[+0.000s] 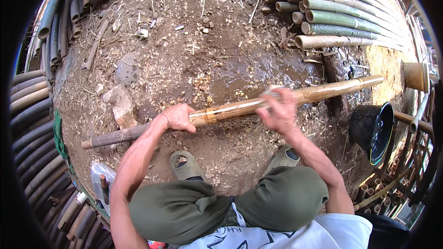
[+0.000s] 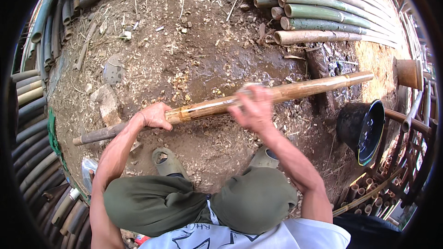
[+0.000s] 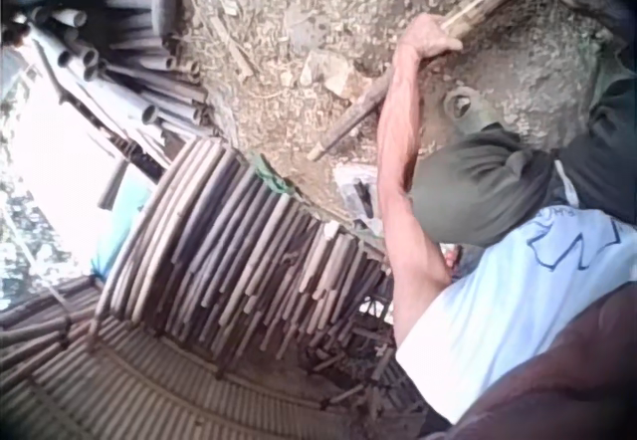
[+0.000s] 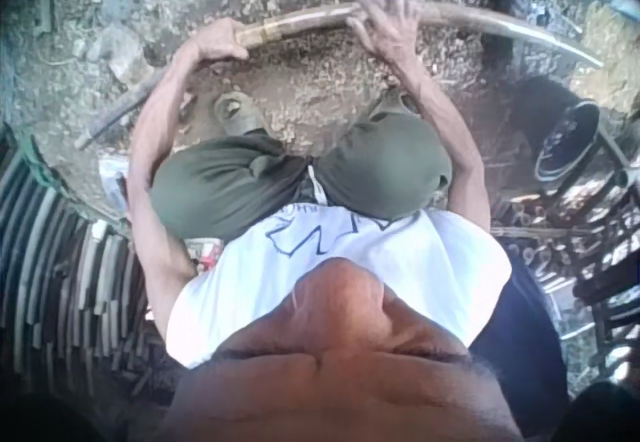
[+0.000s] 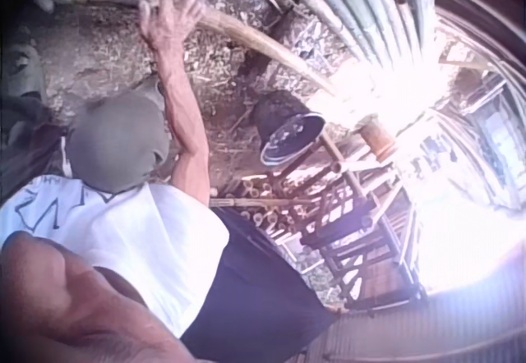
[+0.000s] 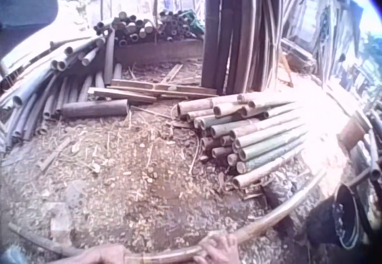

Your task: The person cleans a bamboo pole by hand using a bundle of fibers and water from a bucket, scrubbing the length of the pole and occasionally wetting the fibers.

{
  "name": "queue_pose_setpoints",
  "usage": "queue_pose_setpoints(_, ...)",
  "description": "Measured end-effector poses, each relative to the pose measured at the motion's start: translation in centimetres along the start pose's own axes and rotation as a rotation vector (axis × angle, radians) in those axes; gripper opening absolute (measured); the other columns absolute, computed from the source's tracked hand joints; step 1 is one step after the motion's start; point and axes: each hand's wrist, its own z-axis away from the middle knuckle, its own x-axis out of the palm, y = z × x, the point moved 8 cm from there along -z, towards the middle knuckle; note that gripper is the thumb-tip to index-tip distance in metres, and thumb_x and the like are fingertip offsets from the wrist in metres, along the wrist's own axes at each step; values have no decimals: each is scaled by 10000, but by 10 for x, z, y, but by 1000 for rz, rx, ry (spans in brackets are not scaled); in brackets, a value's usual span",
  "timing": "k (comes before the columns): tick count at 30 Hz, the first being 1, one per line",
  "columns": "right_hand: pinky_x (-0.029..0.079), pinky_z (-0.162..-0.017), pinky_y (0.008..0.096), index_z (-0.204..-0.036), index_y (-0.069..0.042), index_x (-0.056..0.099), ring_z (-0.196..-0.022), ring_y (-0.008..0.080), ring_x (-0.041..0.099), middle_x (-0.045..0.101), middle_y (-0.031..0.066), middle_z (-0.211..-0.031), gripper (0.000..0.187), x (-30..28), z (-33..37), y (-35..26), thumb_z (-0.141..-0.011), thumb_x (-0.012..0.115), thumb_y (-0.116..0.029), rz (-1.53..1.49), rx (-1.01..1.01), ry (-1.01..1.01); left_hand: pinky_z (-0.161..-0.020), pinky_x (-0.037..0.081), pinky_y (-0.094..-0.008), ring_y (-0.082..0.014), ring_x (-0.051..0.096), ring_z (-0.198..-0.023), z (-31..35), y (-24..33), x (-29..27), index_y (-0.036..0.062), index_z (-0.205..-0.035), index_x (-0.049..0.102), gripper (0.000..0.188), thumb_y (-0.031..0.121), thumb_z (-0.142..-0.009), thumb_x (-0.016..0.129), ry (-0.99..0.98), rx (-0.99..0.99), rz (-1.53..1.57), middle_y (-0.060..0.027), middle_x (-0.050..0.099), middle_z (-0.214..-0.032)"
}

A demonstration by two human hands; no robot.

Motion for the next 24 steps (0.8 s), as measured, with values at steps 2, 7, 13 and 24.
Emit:
queue_pose_setpoints(2,402,-938,488,-1227,-110,627,-1126,293,495,503,166,-1223,496,36,-29,-121,-846,686,-422,-170,-179,-104,-709,527,-393,-279,673,-761,8,16,-14,33,-980,686,476,273,-586,805,241,166,-86,-142,694,-828)
queue_pose_setpoints(7,431,-913,467,-1307,-181,615,-1092,244,533,546,52,-1221,584,18,-11,-82,-769,796,-316,-124,-260,-53,-810,527,-422,-296,649,-946,66,23,7,83,-1058,628,541,305,-625,866,765,117,-420,-110,641,-988)
queue_pose_setpoints(13,433,-784,384,-985,-169,722,-924,200,558,607,79,-1003,219,-97,12,123,-769,712,-204,415,101,162,-802,528,-412,-289,656,-901,64,16,12,92,-1062,604,570,225,-583,884,883,67,-532,-92,648,-960)
queue_pose_setpoints(24,437,-740,403,-1198,-145,659,-859,198,551,580,77,-944,422,13,-19,-67,-792,738,-230,55,-278,160,-817,548,-416,-290,674,-915,53,5,3,102,-1051,617,491,259,-640,837,766,27,-482,-85,676,-975)
